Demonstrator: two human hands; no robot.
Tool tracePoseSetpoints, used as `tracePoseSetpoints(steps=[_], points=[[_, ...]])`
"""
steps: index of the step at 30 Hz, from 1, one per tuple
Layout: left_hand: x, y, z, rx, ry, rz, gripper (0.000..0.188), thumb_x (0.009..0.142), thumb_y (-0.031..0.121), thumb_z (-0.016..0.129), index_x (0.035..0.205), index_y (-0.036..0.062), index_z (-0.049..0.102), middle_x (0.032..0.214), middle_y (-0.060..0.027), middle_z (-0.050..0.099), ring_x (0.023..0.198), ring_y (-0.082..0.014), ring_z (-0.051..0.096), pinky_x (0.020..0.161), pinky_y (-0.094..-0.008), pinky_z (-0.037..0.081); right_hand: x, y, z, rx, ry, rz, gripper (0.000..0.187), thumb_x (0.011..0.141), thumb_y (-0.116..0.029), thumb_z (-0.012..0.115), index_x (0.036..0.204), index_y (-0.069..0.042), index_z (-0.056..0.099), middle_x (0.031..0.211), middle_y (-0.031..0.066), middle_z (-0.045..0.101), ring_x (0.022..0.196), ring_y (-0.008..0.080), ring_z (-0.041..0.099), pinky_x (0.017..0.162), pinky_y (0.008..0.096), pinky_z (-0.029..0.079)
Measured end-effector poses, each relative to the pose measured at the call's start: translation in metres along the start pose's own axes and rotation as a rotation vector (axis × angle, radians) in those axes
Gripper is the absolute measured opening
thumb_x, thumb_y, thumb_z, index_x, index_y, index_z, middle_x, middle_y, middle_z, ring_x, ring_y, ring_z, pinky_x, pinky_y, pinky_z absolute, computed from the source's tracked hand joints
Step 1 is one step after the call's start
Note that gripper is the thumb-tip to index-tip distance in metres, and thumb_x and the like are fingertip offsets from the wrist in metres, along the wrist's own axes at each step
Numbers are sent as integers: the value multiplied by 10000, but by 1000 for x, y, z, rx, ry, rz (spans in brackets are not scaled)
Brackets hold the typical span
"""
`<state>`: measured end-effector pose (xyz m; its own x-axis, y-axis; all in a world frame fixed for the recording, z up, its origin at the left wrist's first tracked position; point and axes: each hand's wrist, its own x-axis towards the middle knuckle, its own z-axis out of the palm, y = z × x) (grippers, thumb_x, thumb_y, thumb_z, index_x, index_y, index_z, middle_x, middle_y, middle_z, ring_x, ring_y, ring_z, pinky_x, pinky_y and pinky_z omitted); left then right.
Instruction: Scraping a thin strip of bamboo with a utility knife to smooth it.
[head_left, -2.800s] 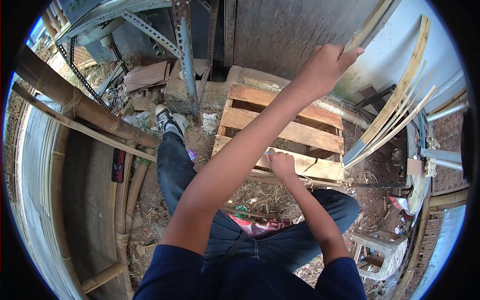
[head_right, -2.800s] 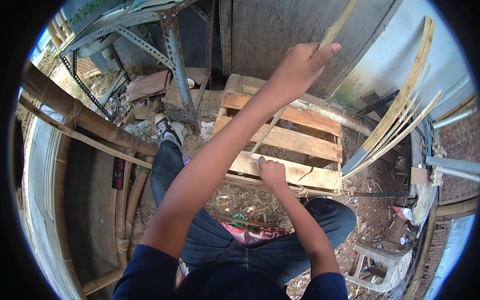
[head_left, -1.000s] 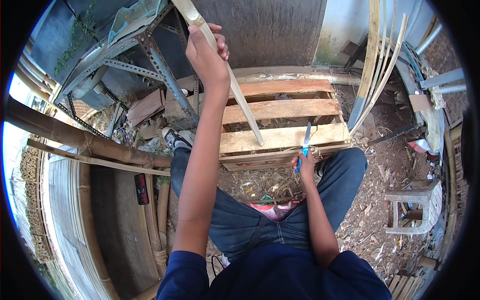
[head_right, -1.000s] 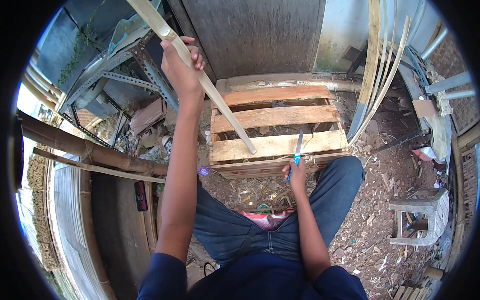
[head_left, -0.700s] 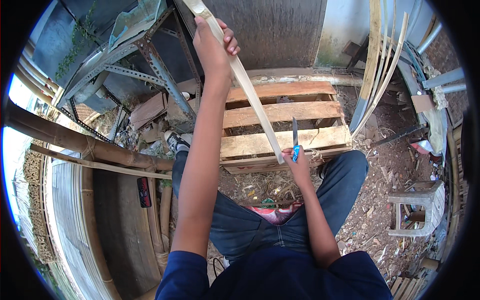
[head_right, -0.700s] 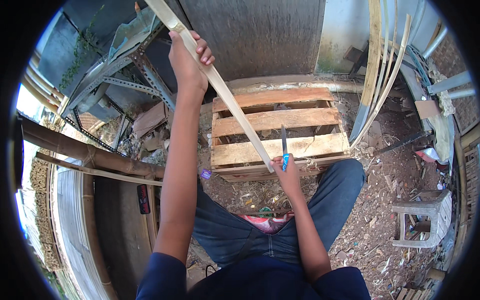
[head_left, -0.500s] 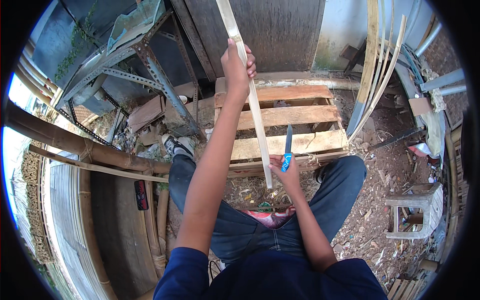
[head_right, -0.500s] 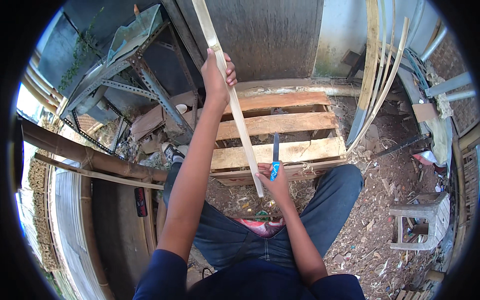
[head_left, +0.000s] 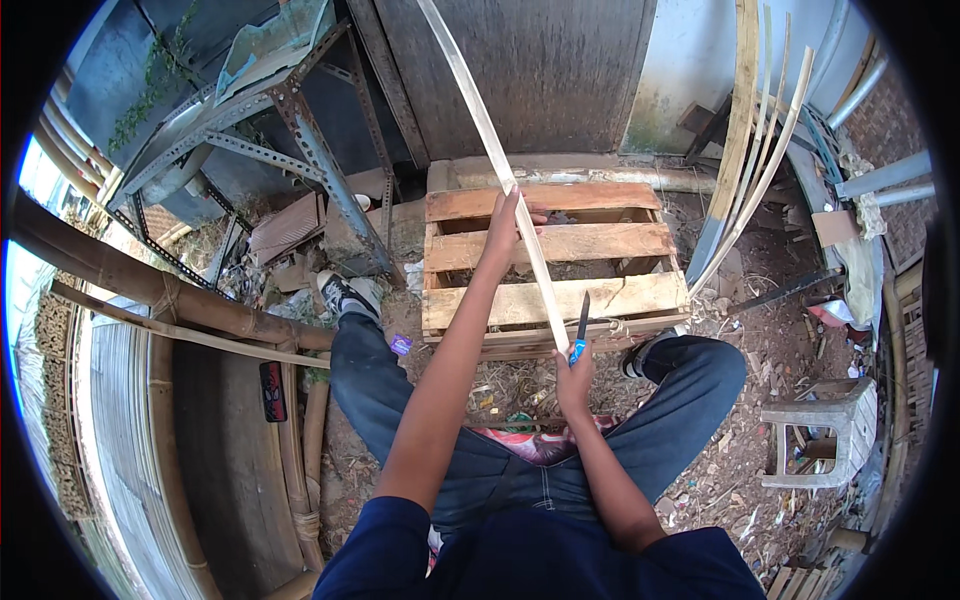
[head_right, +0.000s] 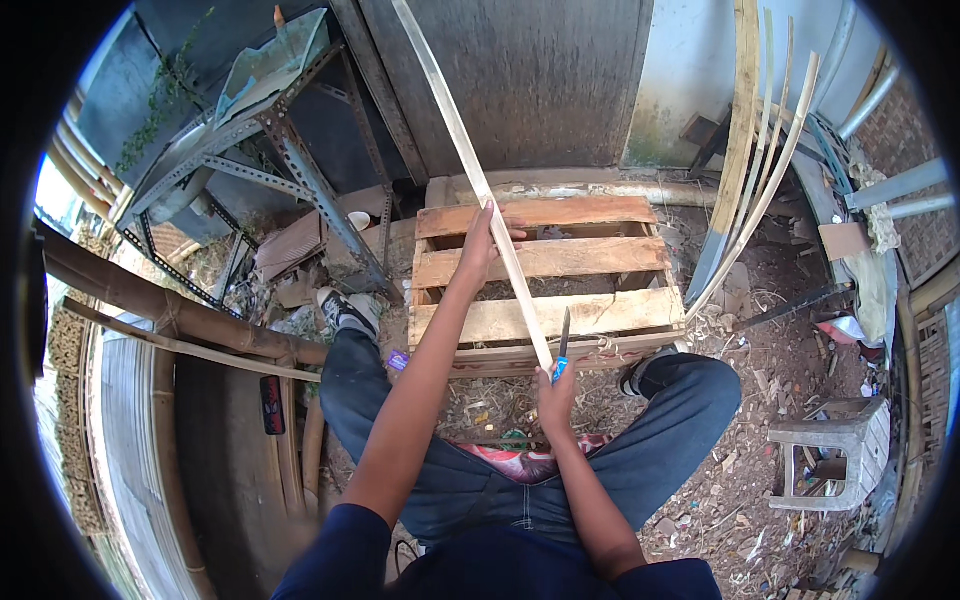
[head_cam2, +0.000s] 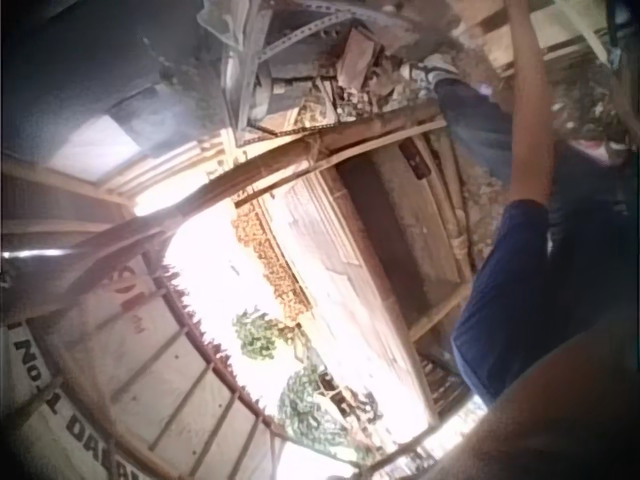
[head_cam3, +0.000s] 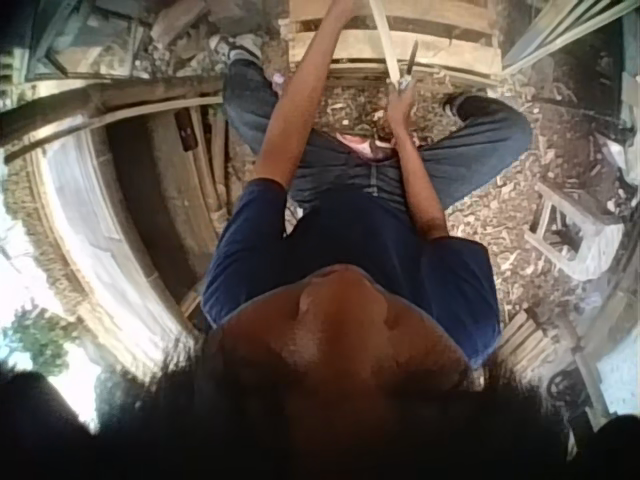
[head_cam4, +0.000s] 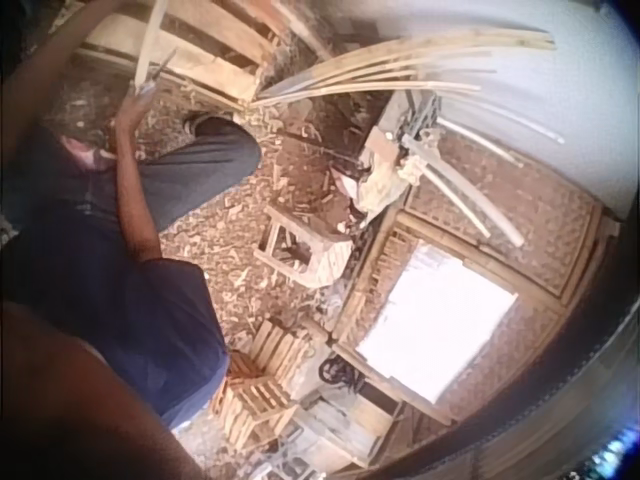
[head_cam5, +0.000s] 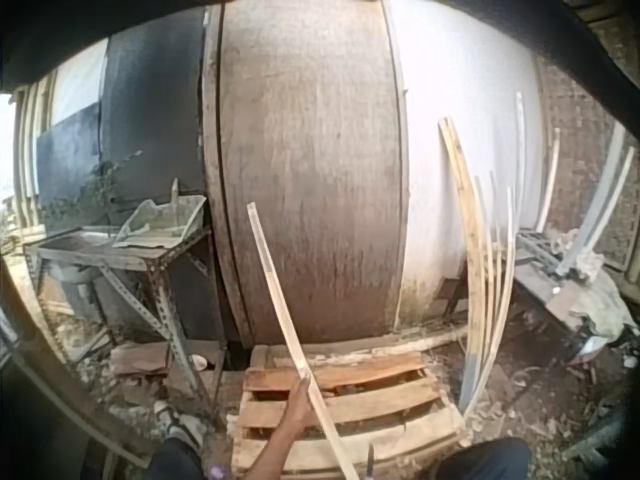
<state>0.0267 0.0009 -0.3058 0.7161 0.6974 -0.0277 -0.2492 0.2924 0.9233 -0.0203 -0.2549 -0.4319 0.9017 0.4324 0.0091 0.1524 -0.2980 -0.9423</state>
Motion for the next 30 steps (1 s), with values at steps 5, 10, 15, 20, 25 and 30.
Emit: tracePoseSetpoints(steps=[5, 10, 15, 20, 25, 30], points=[[-31, -26, -42, 55, 78, -146, 568, 999, 490, 381, 1384, 80, 294, 1316, -204, 491, 1189, -281, 512, 983, -457, 430, -3, 0, -9, -158, -19, -28, 246, 813, -46, 675, 909, -4, 451, 763, 158, 537, 712, 345, 557, 647, 438, 409], [-67, -34, -77, -360, 64, -115, 695, 971, 592, 345, 1429, 71, 316, 1453, -201, 380, 1322, -330, 402, 1064, -512, 363, 7, 15, -16, -300, -1, -100, 265, 764, 6, 679, 905, -10, 455, 738, 175, 558, 701, 413, 563, 655, 476, 422], [-95, -41, -105, -834, -103, -120, 741, 950, 629, 306, 1430, 66, 348, 1511, -214, 294, 1399, -369, 292, 1112, -584, 275, 21, 12, -21, -277, -127, 73, 297, 732, 3, 706, 900, -11, 461, 770, 193, 580, 761, 418, 590, 692, 465, 443], [-110, -44, -106, -957, -163, -86, 743, 955, 632, 276, 1449, 79, 323, 1517, -191, 296, 1411, -351, 268, 1129, -580, 246, 31, -2, -22, -398, -71, -18, 291, 744, -12, 703, 917, 26, 473, 883, 213, 558, 829, 394, 558, 736, 447, 432], [-122, -58, -97, -896, -90, -97, 689, 973, 567, 326, 1435, 55, 348, 1516, -187, 303, 1412, -345, 274, 1145, -548, 235, 26, -84, -10, -309, -17, -232, 305, 823, -93, 661, 1036, 51, 496, 975, 217, 535, 872, 330, 539, 782, 427, 426], [-144, -61, -54, -879, -85, -179, 693, 985, 576, 257, 1420, 50, 374, 1480, -170, 376, 1384, -305, 334, 1104, -480, 339, 43, -95, 29, 869, -524, 464, 217, 953, -193, 569, 1050, 1, 574, 1023, 119, 641, 972, 201, 619, 799, 342, 514]])
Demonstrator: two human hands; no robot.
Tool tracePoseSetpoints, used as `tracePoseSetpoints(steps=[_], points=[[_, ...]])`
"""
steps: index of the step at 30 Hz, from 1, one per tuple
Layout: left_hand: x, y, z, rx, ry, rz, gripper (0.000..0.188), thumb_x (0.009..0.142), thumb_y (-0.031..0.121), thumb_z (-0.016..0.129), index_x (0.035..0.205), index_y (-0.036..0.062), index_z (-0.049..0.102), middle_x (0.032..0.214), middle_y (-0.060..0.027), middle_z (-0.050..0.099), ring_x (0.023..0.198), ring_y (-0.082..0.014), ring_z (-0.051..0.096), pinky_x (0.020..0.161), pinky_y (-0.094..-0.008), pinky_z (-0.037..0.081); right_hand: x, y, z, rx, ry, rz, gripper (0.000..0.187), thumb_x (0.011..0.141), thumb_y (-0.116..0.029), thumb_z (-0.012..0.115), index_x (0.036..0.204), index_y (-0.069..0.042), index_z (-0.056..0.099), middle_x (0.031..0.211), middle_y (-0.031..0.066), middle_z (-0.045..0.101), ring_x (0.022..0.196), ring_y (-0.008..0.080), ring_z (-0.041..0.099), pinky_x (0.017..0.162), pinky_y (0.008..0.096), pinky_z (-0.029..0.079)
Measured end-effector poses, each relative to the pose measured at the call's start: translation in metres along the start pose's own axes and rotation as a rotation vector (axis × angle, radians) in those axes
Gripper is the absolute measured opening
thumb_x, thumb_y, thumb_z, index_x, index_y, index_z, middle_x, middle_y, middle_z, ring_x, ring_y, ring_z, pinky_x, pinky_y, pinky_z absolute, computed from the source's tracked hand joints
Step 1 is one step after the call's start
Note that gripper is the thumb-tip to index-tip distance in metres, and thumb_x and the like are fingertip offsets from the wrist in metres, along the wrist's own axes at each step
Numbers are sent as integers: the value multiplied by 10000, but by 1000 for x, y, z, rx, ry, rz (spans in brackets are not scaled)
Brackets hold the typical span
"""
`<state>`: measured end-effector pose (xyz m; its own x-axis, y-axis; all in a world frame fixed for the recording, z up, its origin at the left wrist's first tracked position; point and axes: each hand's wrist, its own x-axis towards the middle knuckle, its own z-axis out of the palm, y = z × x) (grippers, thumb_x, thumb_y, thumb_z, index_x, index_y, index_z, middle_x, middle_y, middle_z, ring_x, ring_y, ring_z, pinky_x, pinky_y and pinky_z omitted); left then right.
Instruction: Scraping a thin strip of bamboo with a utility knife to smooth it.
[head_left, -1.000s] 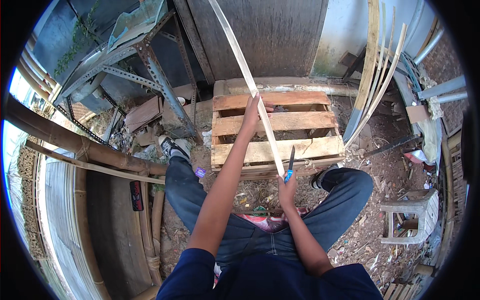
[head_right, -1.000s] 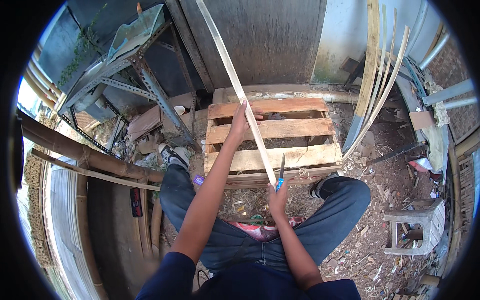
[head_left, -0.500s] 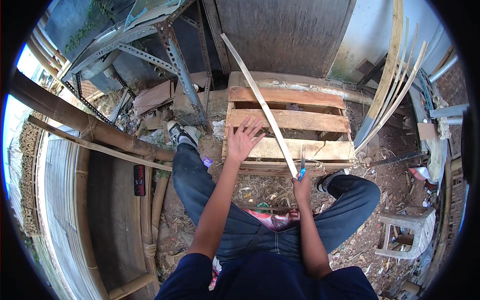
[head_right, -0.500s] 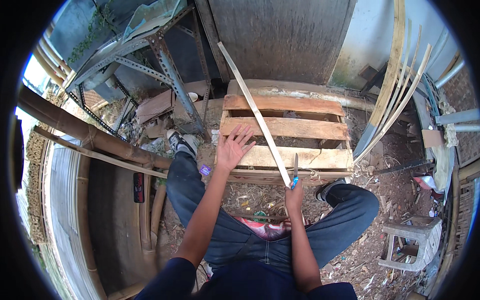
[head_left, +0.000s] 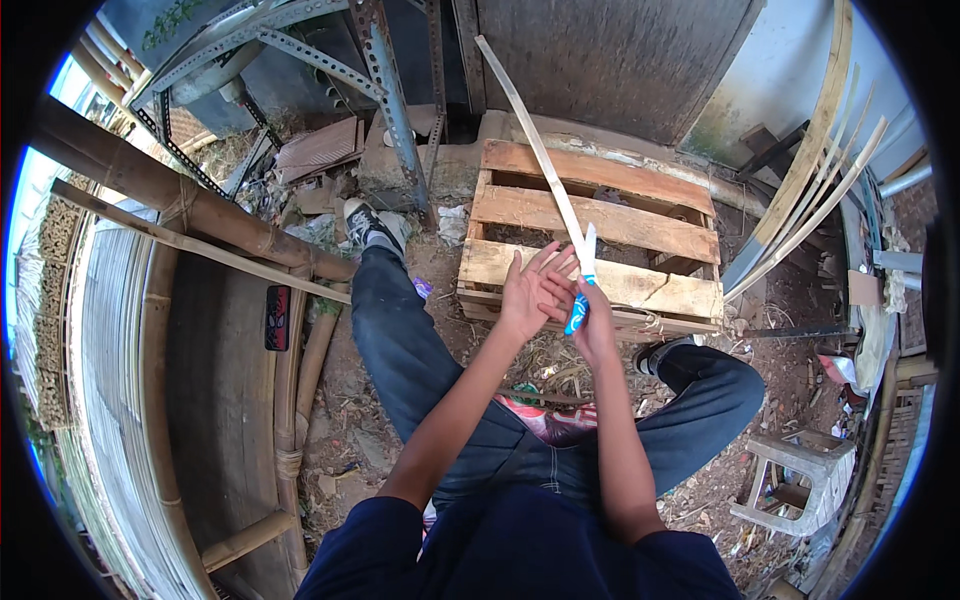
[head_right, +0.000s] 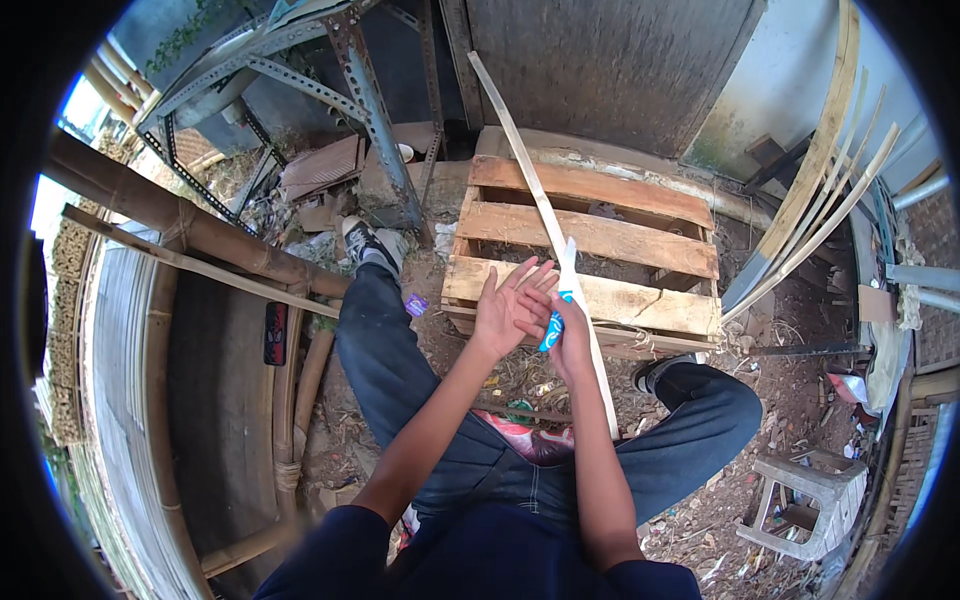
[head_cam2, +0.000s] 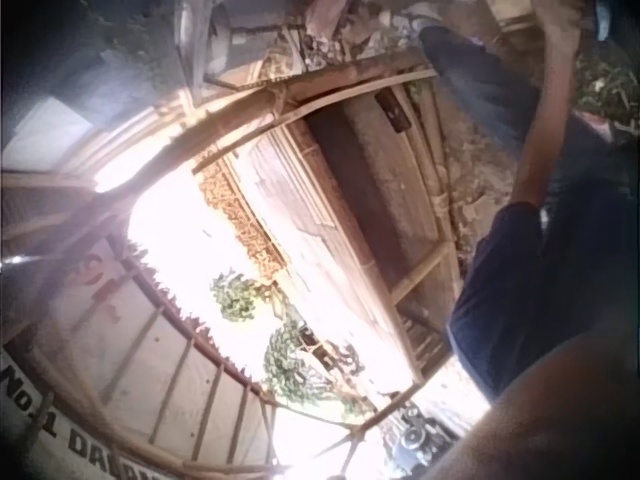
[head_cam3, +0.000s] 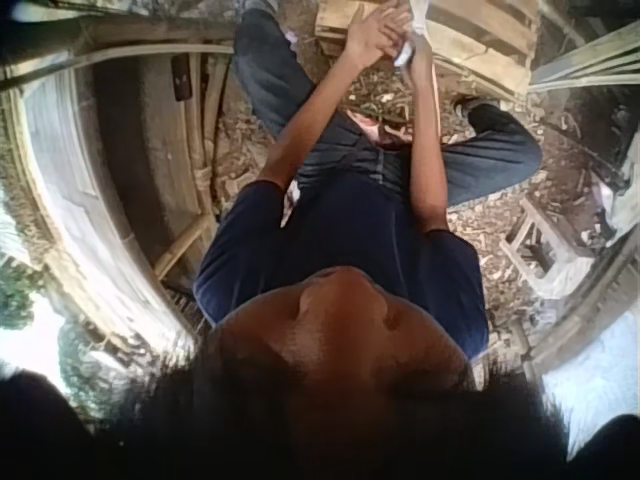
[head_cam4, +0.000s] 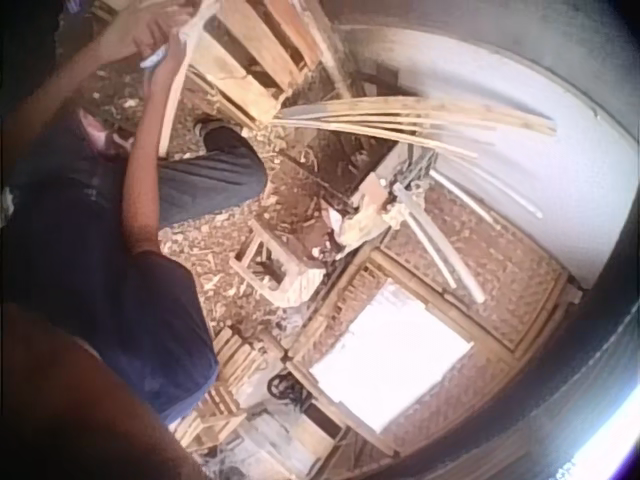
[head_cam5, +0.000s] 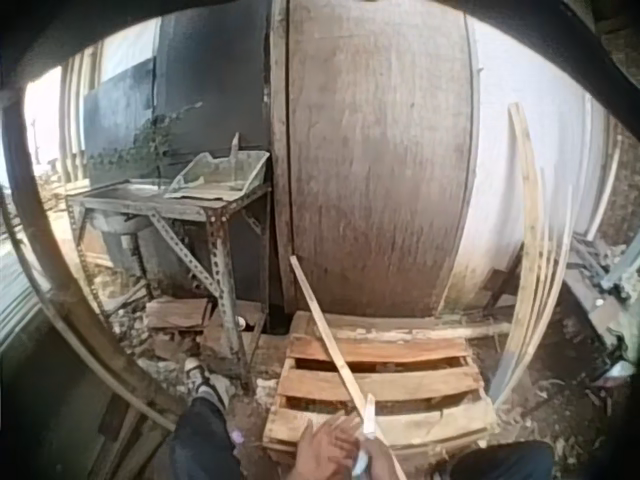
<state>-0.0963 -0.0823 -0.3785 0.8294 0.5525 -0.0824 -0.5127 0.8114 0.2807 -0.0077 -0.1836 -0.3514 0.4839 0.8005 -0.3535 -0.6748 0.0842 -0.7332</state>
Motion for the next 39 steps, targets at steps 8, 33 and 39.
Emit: tracePoseSetpoints(steps=[8, 33, 39], points=[[-31, 24, 7, 303, 304, 203, 530, 1011, 457, 318, 1404, 110, 399, 1459, -67, 435, 1284, -212, 447, 1032, -383, 359, 26, 5, 12, 159, -264, 125, 371, 1014, -331, 439, 1118, 3, 563, 1148, 149, 629, 1049, 222, 625, 880, 350, 516], [-215, 185, -114, 842, 1053, 944, 573, 969, 368, 499, 1434, 87, 317, 1398, -173, 444, 1314, -272, 422, 1076, -465, 344, 6, 70, 62, -260, -286, 134, 148, 955, -145, 565, 1002, -9, 530, 997, 156, 672, 905, 214, 673, 787, 329, 562], [-197, 163, -53, 834, 656, 692, 501, 992, 241, 492, 1421, 52, 314, 1381, -155, 476, 1266, -272, 484, 1024, -417, 419, 17, 120, 62, -581, -216, 355, 223, 865, -74, 684, 851, -42, 464, 762, 35, 600, 721, 125, 614, 630, 280, 520]])
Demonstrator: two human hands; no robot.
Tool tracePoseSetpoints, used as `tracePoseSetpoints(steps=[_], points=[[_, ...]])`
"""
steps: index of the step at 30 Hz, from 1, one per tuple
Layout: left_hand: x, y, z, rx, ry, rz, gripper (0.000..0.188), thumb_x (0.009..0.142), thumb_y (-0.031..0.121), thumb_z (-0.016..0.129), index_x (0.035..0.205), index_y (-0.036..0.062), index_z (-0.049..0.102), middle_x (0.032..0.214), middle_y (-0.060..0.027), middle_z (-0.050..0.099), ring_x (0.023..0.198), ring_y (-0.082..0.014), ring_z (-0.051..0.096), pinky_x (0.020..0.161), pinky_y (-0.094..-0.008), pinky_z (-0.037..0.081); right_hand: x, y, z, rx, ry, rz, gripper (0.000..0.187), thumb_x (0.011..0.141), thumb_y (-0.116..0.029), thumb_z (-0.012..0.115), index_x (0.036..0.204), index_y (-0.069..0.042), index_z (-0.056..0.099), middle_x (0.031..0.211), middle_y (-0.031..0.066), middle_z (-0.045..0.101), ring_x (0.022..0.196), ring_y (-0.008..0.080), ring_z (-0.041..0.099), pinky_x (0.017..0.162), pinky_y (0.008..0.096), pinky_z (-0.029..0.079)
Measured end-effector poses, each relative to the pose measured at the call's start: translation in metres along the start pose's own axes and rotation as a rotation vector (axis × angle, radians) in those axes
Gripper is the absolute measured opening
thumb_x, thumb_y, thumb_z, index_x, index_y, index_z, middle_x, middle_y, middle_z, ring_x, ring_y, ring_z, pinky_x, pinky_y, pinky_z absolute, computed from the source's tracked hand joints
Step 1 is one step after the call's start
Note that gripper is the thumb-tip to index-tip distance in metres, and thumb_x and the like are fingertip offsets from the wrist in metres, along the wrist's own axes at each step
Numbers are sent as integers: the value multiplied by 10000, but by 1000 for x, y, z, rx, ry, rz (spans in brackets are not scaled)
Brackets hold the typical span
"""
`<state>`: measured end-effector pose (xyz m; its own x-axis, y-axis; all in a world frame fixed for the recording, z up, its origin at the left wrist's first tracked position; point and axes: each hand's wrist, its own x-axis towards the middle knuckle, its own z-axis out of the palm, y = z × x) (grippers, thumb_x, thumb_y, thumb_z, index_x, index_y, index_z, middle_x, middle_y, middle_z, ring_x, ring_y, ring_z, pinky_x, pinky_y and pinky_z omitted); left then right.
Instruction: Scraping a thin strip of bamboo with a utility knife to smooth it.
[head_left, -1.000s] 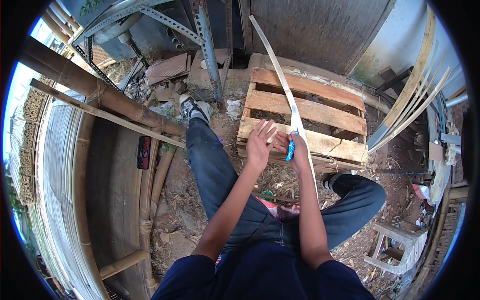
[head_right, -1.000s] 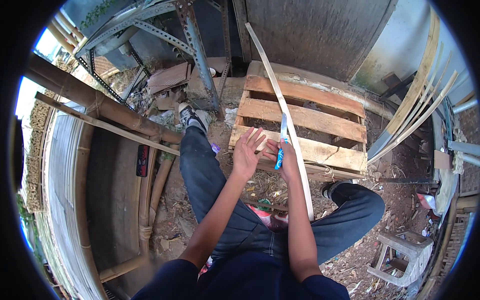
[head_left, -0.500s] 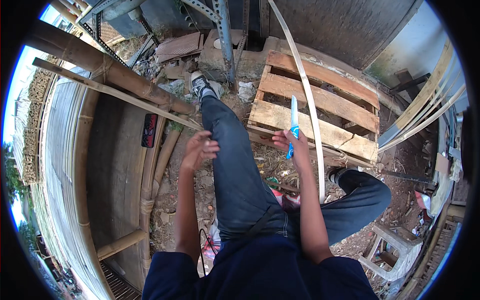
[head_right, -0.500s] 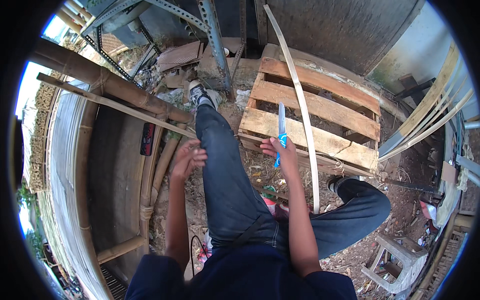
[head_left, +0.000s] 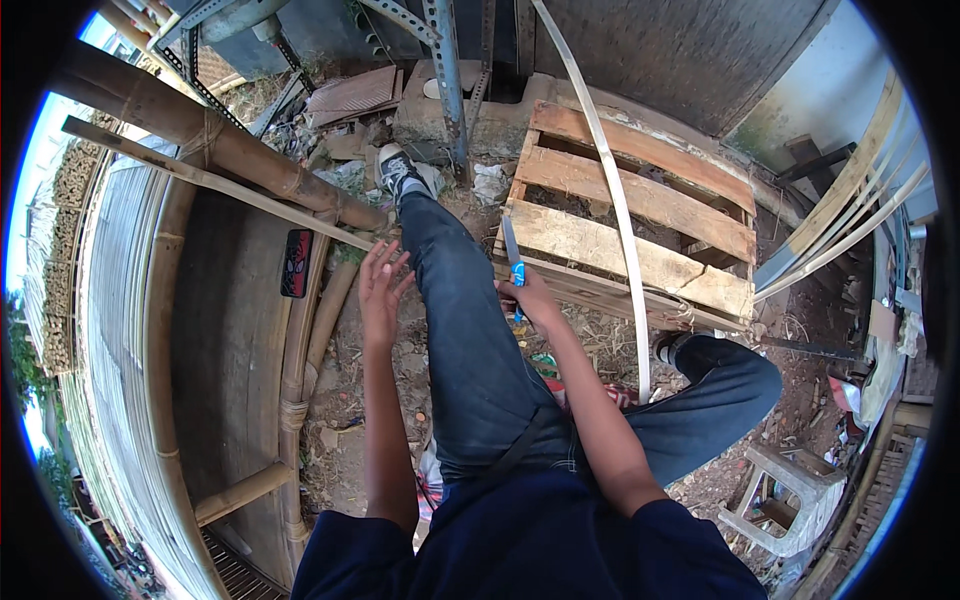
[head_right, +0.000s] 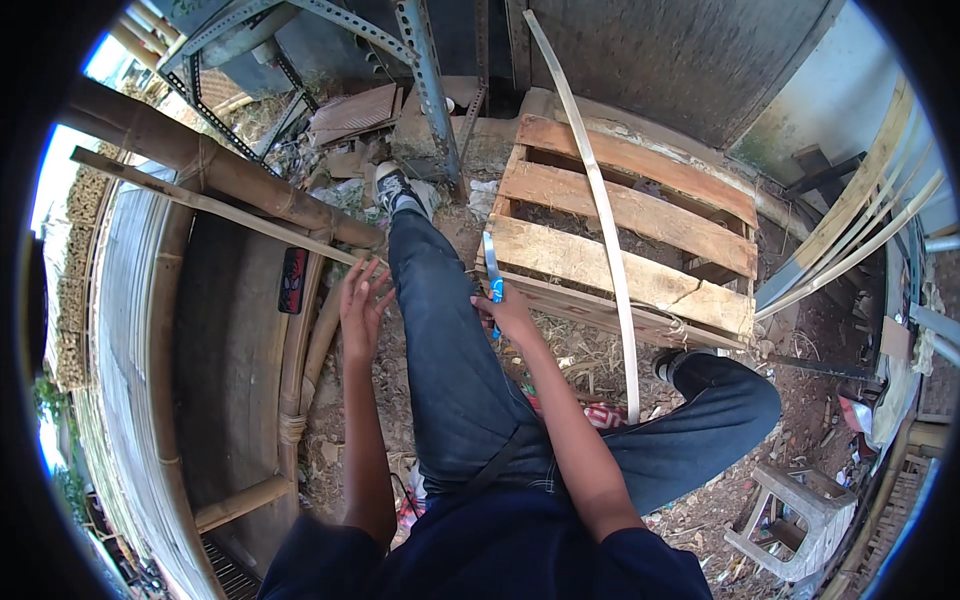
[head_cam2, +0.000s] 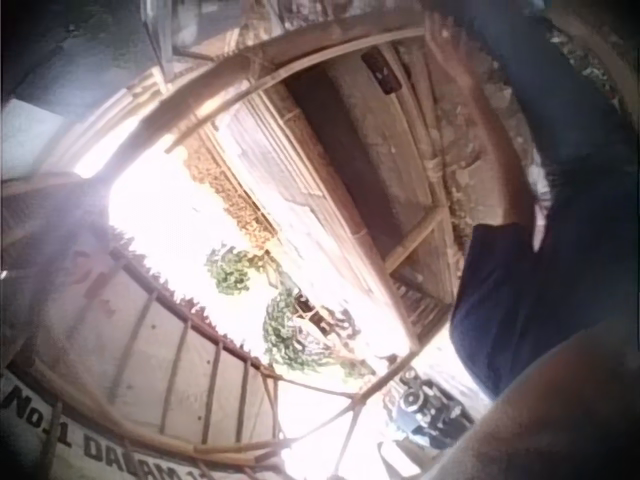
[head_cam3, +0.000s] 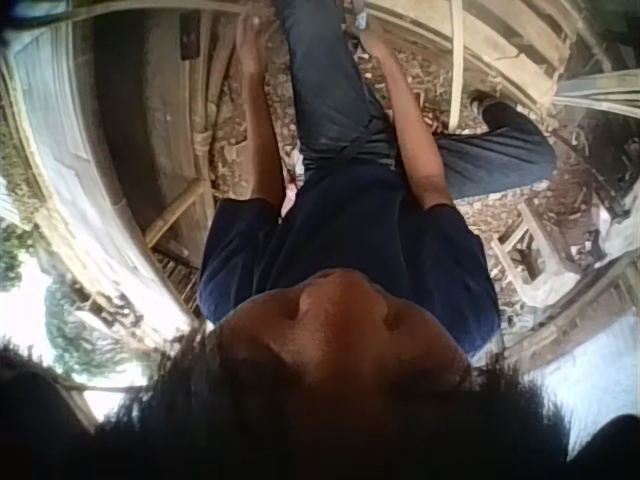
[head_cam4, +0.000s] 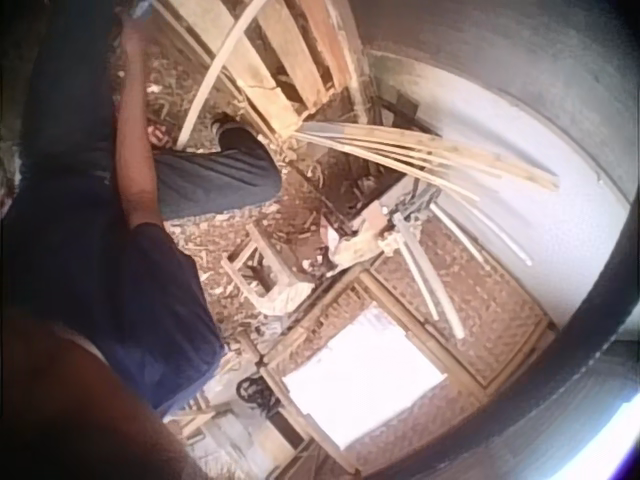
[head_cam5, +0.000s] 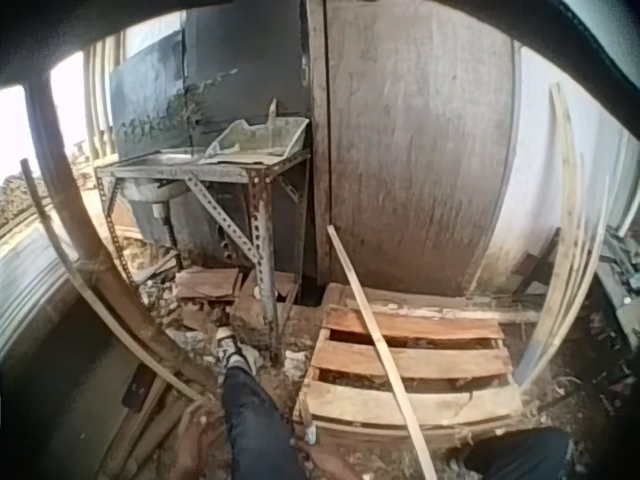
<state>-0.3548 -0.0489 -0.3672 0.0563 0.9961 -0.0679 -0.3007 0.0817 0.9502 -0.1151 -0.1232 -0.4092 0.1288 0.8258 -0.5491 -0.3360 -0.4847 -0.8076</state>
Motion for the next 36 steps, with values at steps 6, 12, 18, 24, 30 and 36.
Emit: tracePoseSetpoints(steps=[6, 12, 18, 24, 30, 36], points=[[-28, 42, 51, 67, -236, 101, 508, 986, 255, 506, 1422, 58, 335, 1394, -164, 470, 1279, -337, 471, 1046, -443, 413, 3, 20, -9, -117, 151, -449, 256, 774, 30, 700, 746, -45, 457, 685, 42, 577, 633, 148, 603, 599, 308, 490], [-14, 57, 87, 228, -437, -303, 475, 966, 222, 521, 1392, 54, 397, 1408, -157, 460, 1360, -334, 372, 1038, -505, 401, -27, 9, -38, -253, 377, -508, 208, 816, 17, 632, 781, -18, 430, 788, 121, 697, 762, 184, 684, 642, 310, 501], [54, 63, 72, 888, -179, 512, 435, 939, 212, 553, 1328, 31, 482, 1214, -143, 570, 1163, -299, 527, 977, -383, 431, -46, 2, -96, -56, 450, -562, 196, 881, 31, 581, 786, -37, 423, 816, 136, 682, 809, 174, 682, 715, 300, 539], [37, 63, 102, 175, -1444, -101, 461, 978, 360, 502, 1310, 41, 502, 933, -184, 686, 933, -340, 678, 823, -436, 529, -70, -11, -130, 36, 489, -525, 157, 930, -23, 567, 844, -60, 441, 887, 138, 672, 783, 165, 670, 679, 274, 532], [108, 17, 19, 428, -473, -295, 474, 1018, 383, 375, 1284, -2, 450, 1229, -263, 561, 1091, -392, 611, 878, -582, 514, -76, -11, -132, 94, 462, -480, 151, 945, -80, 567, 848, -53, 456, 862, 125, 681, 758, 159, 673, 665, 270, 528], [103, 50, 54, -357, -300, -51, 514, 986, 347, 438, 1371, 14, 366, 1456, -205, 377, 1386, -364, 316, 1115, -554, 306, -86, -19, -143, 114, 432, -437, 121, 962, -137, 555, 924, -30, 513, 873, 114, 693, 745, 146, 668, 654, 261, 515]])
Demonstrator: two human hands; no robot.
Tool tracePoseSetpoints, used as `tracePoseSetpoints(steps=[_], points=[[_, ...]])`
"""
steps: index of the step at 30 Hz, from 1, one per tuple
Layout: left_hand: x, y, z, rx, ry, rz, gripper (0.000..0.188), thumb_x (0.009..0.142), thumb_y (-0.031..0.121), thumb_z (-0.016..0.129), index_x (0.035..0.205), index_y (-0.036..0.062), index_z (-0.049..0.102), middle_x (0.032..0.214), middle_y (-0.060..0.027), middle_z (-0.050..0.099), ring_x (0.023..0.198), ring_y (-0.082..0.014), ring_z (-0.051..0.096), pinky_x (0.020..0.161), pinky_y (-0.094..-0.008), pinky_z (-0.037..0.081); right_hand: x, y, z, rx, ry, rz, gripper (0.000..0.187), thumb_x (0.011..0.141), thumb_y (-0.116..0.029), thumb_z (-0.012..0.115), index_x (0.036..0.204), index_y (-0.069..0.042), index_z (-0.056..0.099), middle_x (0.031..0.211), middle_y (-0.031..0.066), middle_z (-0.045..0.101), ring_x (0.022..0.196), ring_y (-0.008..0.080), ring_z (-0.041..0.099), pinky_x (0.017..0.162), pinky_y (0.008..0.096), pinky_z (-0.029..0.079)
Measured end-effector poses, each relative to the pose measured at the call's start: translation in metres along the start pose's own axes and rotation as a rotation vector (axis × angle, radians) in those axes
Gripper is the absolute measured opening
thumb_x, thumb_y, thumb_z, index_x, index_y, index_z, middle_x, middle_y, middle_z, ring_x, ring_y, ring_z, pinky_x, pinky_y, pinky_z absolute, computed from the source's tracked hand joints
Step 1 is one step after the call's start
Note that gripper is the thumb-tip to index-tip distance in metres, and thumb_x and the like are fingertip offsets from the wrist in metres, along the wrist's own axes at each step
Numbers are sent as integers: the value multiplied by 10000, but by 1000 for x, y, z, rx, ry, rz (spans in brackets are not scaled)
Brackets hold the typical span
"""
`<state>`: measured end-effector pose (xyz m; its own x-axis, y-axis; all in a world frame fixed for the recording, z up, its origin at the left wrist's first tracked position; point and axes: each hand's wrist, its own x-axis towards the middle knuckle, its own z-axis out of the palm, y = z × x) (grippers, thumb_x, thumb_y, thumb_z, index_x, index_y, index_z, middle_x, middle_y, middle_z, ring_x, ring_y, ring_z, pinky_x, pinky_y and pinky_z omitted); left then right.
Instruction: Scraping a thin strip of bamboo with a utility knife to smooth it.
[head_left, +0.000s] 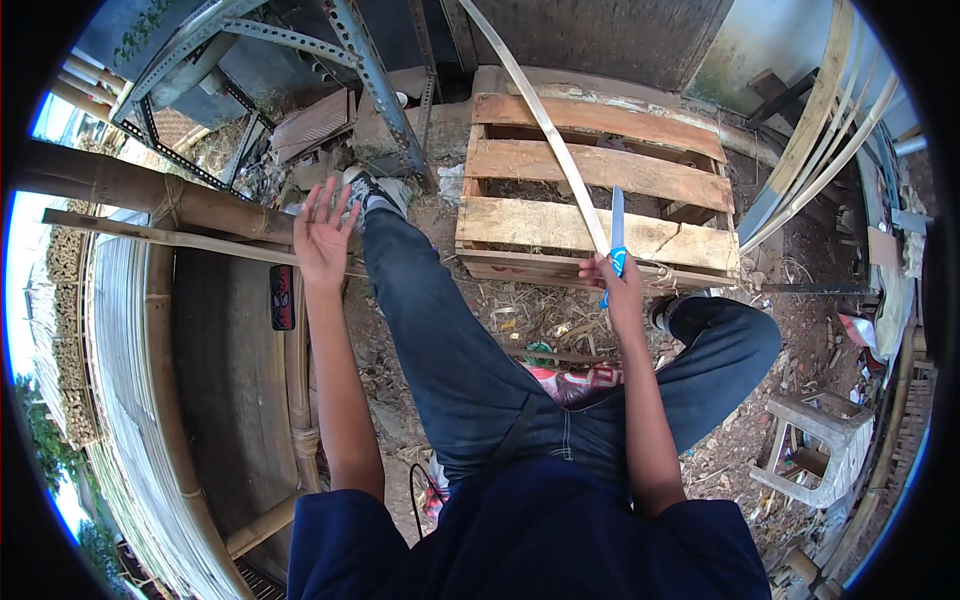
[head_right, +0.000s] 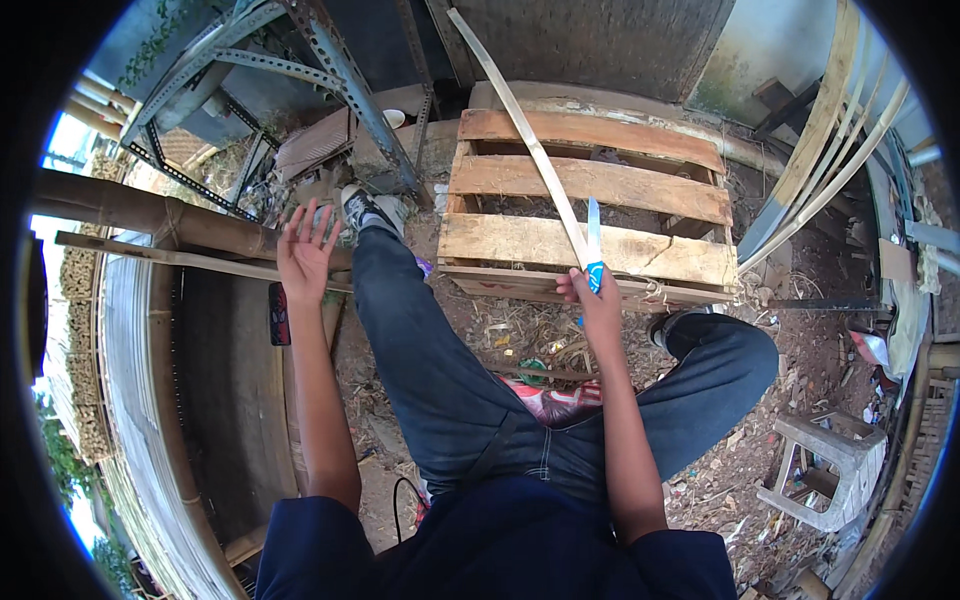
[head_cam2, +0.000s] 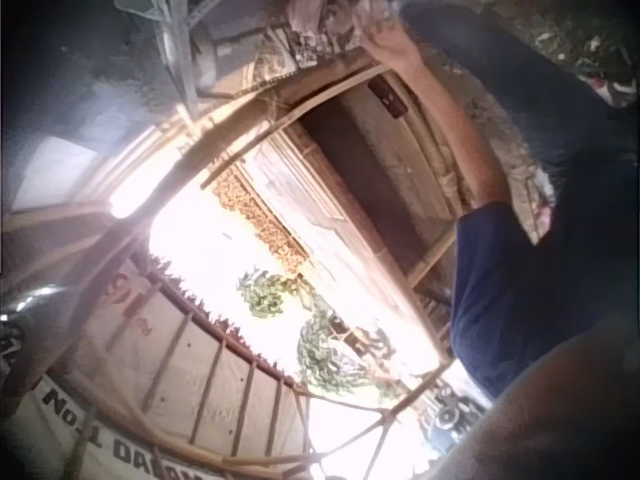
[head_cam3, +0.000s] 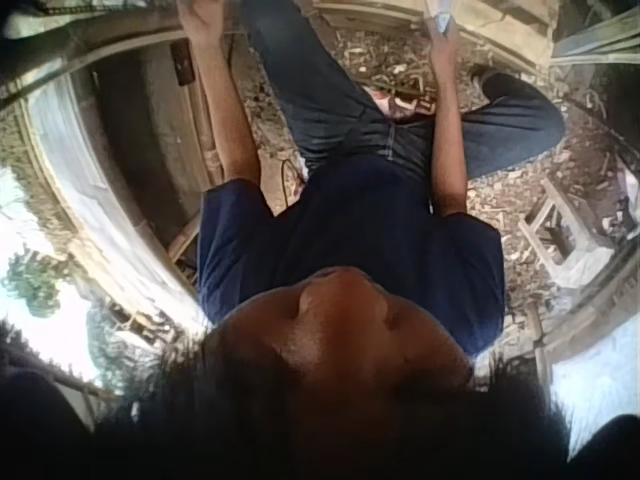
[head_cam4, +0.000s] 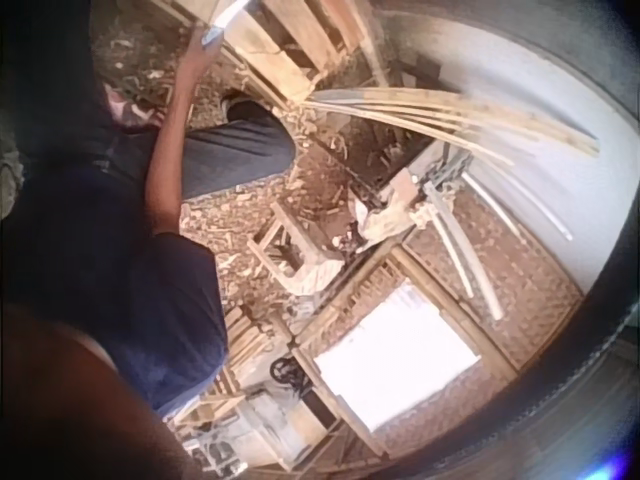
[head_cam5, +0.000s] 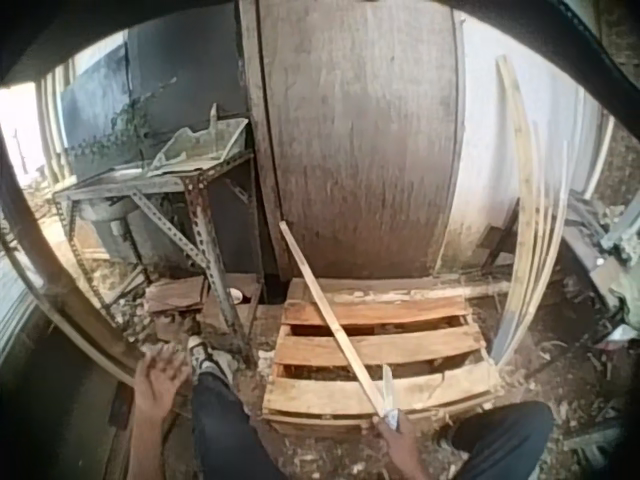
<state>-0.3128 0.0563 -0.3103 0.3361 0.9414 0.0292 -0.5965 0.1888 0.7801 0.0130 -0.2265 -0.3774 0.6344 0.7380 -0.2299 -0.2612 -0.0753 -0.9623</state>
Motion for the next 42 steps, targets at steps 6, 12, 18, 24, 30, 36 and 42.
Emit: tracePoseSetpoints(steps=[6, 12, 18, 24, 30, 36, 42], points=[[-14, 66, 88, -380, -484, -128, 630, 978, 415, 440, 1431, 3, 290, 1515, -264, 235, 1390, -447, 259, 1089, -647, 261, 7, -12, -4, -28, 2, 33, 136, 977, -160, 526, 943, -29, 533, 885, 106, 694, 751, 143, 660, 663, 265, 513], [28, 109, 117, -227, -551, 73, 666, 986, 407, 435, 1487, 30, 208, 1556, -218, 165, 1431, -401, 187, 1101, -645, 233, 7, -27, -4, -22, -1, 36, 146, 976, -166, 531, 964, -21, 532, 890, 137, 691, 757, 169, 667, 677, 279, 523], [91, 39, 33, -666, -839, -335, 762, 966, 484, 463, 1511, 67, 132, 1545, -259, 146, 1363, -497, 275, 971, -730, 333, 8, -44, -18, -64, -14, 85, 153, 975, -168, 523, 950, -17, 531, 898, 149, 683, 765, 183, 663, 708, 296, 521], [115, 6, -317, 56, 757, -2, 672, 948, 406, 522, 1345, -106, 346, 1327, -267, 499, 1132, -394, 577, 1027, -489, 436, 34, -50, 26, 5, -122, 165, 164, 979, -171, 516, 951, -11, 537, 881, 162, 676, 765, 206, 663, 735, 318, 527], [143, 3, -100, -5, 47, -28, 554, 990, 310, 431, 1467, 88, 256, 1447, -265, 365, 1268, -428, 456, 1020, -597, 406, 39, -58, -9, -48, 78, 98, 193, 978, -200, 532, 939, -12, 533, 879, 172, 673, 770, 236, 665, 757, 360, 529], [118, -74, -168, 280, 934, -366, 485, 1003, 276, 422, 1455, 138, 314, 1335, -232, 482, 1204, -341, 523, 918, -506, 472, 61, -54, 22, -104, -8, 71, 154, 977, -154, 521, 942, -6, 544, 872, 153, 678, 783, 201, 663, 777, 350, 525], [137, -38, -44, 723, 138, -155, 360, 978, 300, 481, 1248, 64, 519, 1296, -141, 540, 1142, -255, 573, 962, -366, 421, 37, -46, -20, -476, 116, 53, 123, 937, -132, 589, 910, -19, 548, 826, 79, 665, 687, 112, 593, 644, 269, 472]])
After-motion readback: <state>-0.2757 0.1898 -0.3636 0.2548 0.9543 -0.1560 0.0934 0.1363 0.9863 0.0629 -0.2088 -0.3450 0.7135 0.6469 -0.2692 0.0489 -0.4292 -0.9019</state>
